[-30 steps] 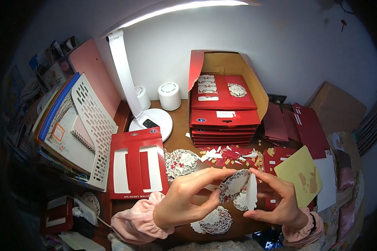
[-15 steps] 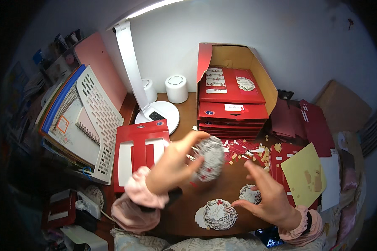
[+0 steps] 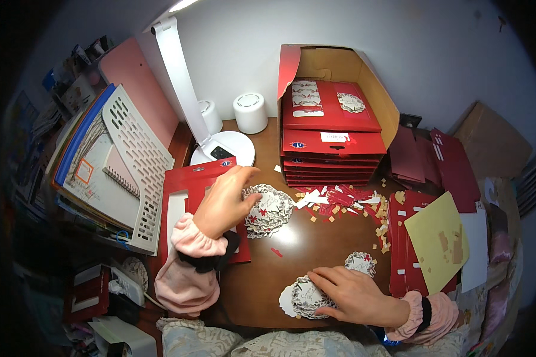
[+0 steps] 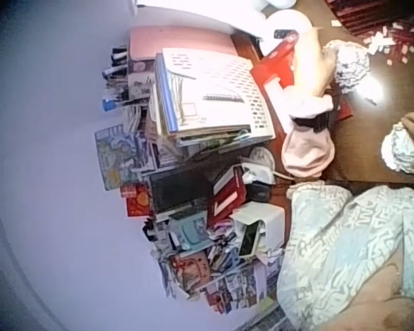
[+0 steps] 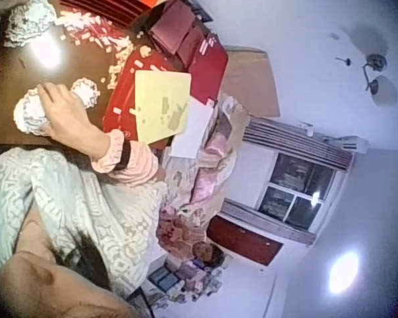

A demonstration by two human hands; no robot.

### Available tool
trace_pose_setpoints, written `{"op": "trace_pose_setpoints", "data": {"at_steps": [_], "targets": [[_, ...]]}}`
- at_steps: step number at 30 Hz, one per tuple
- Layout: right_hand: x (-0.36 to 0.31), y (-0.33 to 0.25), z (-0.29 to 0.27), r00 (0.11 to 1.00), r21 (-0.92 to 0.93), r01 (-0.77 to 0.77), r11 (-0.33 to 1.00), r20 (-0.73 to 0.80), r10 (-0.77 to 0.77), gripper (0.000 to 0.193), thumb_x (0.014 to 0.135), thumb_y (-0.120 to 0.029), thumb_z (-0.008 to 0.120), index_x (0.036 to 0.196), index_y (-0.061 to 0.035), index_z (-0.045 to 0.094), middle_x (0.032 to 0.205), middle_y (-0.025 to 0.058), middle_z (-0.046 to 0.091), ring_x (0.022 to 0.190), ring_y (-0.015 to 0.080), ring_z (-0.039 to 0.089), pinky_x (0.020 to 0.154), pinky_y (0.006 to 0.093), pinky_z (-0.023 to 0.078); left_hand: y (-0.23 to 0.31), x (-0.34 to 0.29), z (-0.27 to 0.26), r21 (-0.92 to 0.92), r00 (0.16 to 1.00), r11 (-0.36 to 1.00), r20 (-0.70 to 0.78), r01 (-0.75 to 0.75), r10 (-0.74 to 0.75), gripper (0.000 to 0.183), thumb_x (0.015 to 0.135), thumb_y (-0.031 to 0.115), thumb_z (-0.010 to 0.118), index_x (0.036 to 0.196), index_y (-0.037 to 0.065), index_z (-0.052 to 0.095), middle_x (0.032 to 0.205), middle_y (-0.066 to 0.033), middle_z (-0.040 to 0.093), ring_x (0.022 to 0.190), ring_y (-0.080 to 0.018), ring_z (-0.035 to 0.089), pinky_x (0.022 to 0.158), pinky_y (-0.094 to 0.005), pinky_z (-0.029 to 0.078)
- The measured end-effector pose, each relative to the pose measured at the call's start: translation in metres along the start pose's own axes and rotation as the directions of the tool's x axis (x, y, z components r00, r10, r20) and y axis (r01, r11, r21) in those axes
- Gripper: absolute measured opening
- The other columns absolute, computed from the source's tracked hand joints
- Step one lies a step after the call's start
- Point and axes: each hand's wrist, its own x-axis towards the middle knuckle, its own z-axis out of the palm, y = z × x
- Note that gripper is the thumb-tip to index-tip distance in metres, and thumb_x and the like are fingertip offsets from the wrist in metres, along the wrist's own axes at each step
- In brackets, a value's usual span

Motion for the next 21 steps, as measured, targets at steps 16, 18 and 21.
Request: {"op": "trace_pose_setpoints", "data": {"at_steps": [16,18,21], "targets": [[0.002,-0.003,0.005,0.997,0.011,-0.069,0.998,-0.017,0.069,0.071,0.074,-0.033,0.078,0.129,0.0024,0.051,0.124,0.0162,0.051,0.11,0.0309,0.056,0.086,0.0384,0.051,0.071,-0.008,0.007,-0.747,0.98,0.654,0.193,0.122,0.038,0.03,0.094,0.008,0.064,0.123,0.0,0.059,0.112,-0.0078,0.067,0.106,-0.0132,0.063,0.086,-0.0264,0.052],[0.003,-0.004,0.005,0.997,0.011,-0.051,0.999,-0.062,0.052,0.066,0.074,-0.03,0.078,0.127,0.0017,0.053,0.124,0.0158,0.052,0.111,0.0308,0.056,0.087,0.0384,0.051,0.071,-0.008,0.006,-0.717,0.981,0.686,0.194,0.123,0.027,0.03,0.094,0.008,0.064,0.123,0.0,0.059,0.112,-0.0078,0.066,0.106,-0.013,0.063,0.085,-0.0257,0.052],[0.002,-0.002,0.004,0.992,0.03,-0.027,0.999,-0.125,0.031,0.057,0.076,-0.024,0.077,0.122,0.0,0.056,0.123,0.0149,0.052,0.112,0.0312,0.054,0.087,0.0392,0.05,0.071,-0.01,0.007,-0.666,0.979,0.741,0.196,0.088,0.059,0.03,0.094,0.009,0.064,0.122,0.0,0.059,0.112,-0.0079,0.066,0.105,-0.0127,0.063,0.084,-0.0249,0.052]]}}
